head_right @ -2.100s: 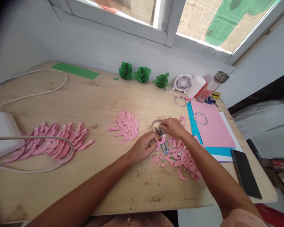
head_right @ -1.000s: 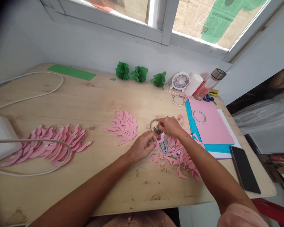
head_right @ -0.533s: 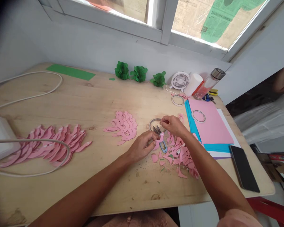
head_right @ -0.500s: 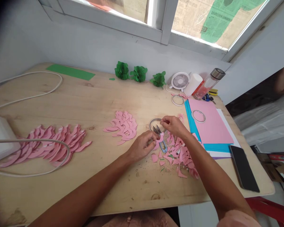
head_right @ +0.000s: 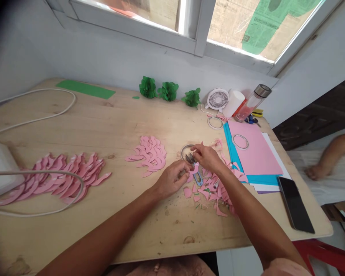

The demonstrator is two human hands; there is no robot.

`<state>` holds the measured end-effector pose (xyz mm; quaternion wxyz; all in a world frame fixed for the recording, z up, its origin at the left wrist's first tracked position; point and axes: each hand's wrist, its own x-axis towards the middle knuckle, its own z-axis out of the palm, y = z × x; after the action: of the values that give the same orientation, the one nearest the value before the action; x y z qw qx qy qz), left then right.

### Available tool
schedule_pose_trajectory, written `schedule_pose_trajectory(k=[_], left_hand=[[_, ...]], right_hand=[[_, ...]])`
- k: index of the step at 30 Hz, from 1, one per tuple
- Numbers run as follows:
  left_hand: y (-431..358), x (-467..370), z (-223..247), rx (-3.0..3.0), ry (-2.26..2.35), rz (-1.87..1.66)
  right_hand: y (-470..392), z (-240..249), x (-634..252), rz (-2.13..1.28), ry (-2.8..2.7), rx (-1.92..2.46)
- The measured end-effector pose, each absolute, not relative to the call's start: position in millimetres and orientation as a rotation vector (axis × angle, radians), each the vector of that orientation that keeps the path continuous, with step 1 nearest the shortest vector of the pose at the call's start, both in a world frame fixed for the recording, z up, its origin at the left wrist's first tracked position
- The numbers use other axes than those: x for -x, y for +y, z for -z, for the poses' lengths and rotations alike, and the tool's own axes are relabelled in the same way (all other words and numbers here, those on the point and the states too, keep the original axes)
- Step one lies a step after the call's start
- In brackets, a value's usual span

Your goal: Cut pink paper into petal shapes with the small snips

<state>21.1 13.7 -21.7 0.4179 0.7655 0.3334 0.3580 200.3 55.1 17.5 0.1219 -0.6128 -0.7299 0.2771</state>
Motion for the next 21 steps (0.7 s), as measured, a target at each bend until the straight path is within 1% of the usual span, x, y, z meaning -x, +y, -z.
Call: schedule_pose_trajectory(k=[7, 9, 11, 13, 15, 21], left_hand=[[10.8, -20.4, 19.9, -1.951, 0.888, -0.931], [10.9, -20.3, 20.0, -1.954, 0.888, -0.930], [11.0, -20.2, 20.3, -1.961, 0.883, -0.928], [11.1, -20.0, 20.8, -1.965, 0.882, -0.925], [11.1, -19.9, 21.2, -1.964, 0.885, -0.922], [11.0, -19.9, 21.7, -1.948, 0.884, -0.920]], right_hand=[[48.1, -17.0, -197.9, -0.864, -2.115, 1.795], [47.9, -17.9, -196.7, -0.779, -2.157, 1.838], [48.1, -19.7, -194.6, -0.613, -2.216, 1.867], [48.2, -21.8, -192.1, -0.463, -2.302, 1.835], [48.2, -23.7, -190.0, -0.402, -2.400, 1.764], [52.2, -24.7, -187.8, -0.491, -2.427, 1.695]])
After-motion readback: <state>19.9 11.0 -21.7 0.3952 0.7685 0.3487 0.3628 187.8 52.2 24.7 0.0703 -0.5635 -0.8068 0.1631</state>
